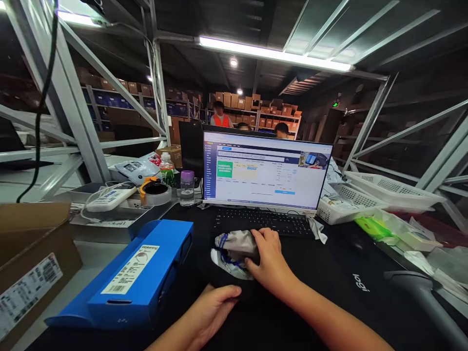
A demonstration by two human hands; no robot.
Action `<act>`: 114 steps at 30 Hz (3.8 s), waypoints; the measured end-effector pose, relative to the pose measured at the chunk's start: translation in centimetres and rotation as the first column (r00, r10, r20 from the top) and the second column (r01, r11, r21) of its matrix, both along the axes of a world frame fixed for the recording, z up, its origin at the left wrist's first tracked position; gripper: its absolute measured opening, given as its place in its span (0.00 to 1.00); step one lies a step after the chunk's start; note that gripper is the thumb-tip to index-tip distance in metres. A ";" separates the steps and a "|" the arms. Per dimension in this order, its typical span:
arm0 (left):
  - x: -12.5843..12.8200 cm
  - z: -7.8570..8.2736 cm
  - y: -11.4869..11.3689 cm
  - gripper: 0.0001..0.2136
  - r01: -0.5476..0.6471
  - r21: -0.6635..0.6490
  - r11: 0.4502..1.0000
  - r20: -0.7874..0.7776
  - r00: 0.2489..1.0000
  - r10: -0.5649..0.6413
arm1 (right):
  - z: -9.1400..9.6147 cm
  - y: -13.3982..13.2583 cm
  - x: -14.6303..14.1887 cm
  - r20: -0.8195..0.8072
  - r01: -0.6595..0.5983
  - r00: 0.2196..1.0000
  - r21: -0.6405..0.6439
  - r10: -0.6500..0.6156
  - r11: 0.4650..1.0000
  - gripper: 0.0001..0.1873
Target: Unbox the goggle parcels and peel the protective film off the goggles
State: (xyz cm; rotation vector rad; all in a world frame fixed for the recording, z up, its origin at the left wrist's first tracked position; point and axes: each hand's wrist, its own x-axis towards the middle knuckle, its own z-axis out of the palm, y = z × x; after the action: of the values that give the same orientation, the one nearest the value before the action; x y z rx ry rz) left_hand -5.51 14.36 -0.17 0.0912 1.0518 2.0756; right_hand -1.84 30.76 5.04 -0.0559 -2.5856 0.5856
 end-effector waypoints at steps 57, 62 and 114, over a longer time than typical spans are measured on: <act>0.2 1.3 -0.8 0.07 -0.067 -0.319 0.945 -0.130 0.991 0.026 | 4.6 0.8 2.7 0.299 -0.535 0.832 0.209 0.467 0.819 0.20; 0.4 0.6 -0.5 0.17 -0.122 -0.354 0.927 -0.211 0.976 0.047 | 1.1 -0.3 0.4 0.280 -0.439 0.898 0.505 0.340 0.743 0.22; 0.4 1.3 -0.8 0.25 -0.004 -0.330 0.944 -0.235 0.969 -0.078 | 2.6 1.2 0.3 0.266 -0.485 0.874 0.402 0.407 0.777 0.06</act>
State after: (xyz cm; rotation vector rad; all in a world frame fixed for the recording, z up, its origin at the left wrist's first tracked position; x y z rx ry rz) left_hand -5.14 13.56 1.08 0.2018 1.5236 1.8580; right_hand -1.55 31.95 7.66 0.7221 -2.8418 0.1025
